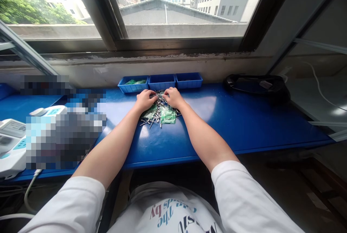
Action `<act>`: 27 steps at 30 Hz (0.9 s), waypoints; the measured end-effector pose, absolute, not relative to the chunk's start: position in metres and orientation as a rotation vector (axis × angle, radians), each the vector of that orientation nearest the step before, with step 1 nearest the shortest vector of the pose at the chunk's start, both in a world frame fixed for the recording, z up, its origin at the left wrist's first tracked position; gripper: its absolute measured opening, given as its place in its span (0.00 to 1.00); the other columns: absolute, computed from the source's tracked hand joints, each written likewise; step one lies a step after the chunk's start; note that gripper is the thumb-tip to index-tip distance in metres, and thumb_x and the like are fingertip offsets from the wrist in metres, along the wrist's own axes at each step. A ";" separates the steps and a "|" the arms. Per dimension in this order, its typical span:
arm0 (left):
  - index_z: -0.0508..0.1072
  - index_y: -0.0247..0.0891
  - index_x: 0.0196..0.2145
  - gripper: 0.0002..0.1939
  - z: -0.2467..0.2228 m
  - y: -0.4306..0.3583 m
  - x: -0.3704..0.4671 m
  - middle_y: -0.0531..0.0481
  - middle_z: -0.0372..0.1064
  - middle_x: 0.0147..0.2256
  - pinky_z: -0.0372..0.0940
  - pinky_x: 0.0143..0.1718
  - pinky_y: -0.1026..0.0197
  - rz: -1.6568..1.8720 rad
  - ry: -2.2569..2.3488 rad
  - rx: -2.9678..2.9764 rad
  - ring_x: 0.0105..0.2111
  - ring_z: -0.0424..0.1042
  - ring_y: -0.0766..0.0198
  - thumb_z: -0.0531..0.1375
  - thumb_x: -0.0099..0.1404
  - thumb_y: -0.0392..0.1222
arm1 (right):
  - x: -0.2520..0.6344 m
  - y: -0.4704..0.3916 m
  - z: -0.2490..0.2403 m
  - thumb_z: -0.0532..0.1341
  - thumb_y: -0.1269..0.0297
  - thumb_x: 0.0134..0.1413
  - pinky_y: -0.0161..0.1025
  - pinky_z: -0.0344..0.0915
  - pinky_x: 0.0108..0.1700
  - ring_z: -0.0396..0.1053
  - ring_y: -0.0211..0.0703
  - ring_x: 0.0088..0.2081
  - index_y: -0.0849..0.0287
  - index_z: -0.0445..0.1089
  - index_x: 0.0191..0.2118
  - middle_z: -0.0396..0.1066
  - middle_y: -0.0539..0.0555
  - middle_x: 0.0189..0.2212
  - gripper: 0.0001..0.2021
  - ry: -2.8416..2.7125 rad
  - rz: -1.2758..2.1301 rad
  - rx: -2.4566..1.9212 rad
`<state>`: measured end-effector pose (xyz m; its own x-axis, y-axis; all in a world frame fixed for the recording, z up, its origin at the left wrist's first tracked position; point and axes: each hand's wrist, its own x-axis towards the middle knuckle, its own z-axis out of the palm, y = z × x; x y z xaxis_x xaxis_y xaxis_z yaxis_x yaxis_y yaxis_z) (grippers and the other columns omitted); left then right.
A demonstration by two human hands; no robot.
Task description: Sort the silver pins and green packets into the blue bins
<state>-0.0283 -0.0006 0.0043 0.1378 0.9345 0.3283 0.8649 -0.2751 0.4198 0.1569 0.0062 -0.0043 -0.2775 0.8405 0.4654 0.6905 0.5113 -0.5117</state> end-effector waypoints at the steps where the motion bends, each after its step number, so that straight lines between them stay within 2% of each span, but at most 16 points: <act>1: 0.75 0.43 0.43 0.15 0.006 -0.002 -0.028 0.46 0.71 0.47 0.58 0.52 0.51 0.850 1.784 2.279 0.50 0.68 0.52 0.56 0.62 0.49 | 0.156 0.005 -0.002 0.58 0.62 0.56 0.42 0.60 0.44 0.65 0.45 0.38 0.59 0.69 0.30 0.70 0.55 0.32 0.07 -2.025 0.291 -1.213; 4: 0.74 0.42 0.45 0.16 0.011 -0.007 -0.025 0.47 0.72 0.46 0.59 0.52 0.54 0.975 1.616 2.342 0.49 0.69 0.55 0.56 0.63 0.48 | 0.154 -0.001 0.006 0.56 0.58 0.58 0.38 0.60 0.37 0.64 0.40 0.30 0.58 0.68 0.33 0.69 0.50 0.26 0.09 -1.944 0.471 -1.119; 7: 0.75 0.41 0.43 0.14 0.013 -0.010 -0.022 0.48 0.75 0.43 0.61 0.51 0.56 1.021 1.418 2.392 0.46 0.71 0.57 0.58 0.61 0.47 | 0.152 -0.003 0.009 0.57 0.53 0.56 0.36 0.60 0.32 0.64 0.38 0.26 0.57 0.67 0.33 0.68 0.48 0.23 0.12 -1.851 0.637 -1.072; 14: 0.76 0.39 0.41 0.14 0.011 -0.008 -0.022 0.48 0.77 0.38 0.66 0.44 0.61 1.084 1.246 2.339 0.39 0.74 0.60 0.61 0.58 0.46 | 0.151 0.003 0.006 0.67 0.46 0.40 0.37 0.63 0.30 0.68 0.40 0.26 0.57 0.65 0.34 0.69 0.47 0.21 0.21 -1.692 0.808 -1.087; 19: 0.78 0.38 0.33 0.10 0.010 -0.006 -0.022 0.49 0.77 0.33 0.66 0.40 0.62 1.090 1.213 2.326 0.34 0.74 0.62 0.61 0.58 0.46 | 0.151 0.003 0.006 0.68 0.46 0.38 0.38 0.65 0.30 0.70 0.42 0.27 0.57 0.65 0.32 0.70 0.49 0.22 0.22 -1.675 0.849 -1.072; 27: 0.76 0.39 0.35 0.10 0.010 -0.007 -0.023 0.49 0.76 0.34 0.66 0.40 0.61 1.058 1.280 2.277 0.34 0.72 0.61 0.59 0.60 0.46 | 0.150 0.000 0.009 0.67 0.46 0.39 0.38 0.65 0.32 0.69 0.40 0.29 0.58 0.68 0.28 0.72 0.51 0.25 0.20 -1.685 0.812 -1.038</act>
<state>-0.0225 -0.0074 0.0098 0.3236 0.8341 0.4466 0.5956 -0.5464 0.5889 0.1496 -0.0002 0.0088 -0.1762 0.9077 0.3808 0.2681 0.4165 -0.8687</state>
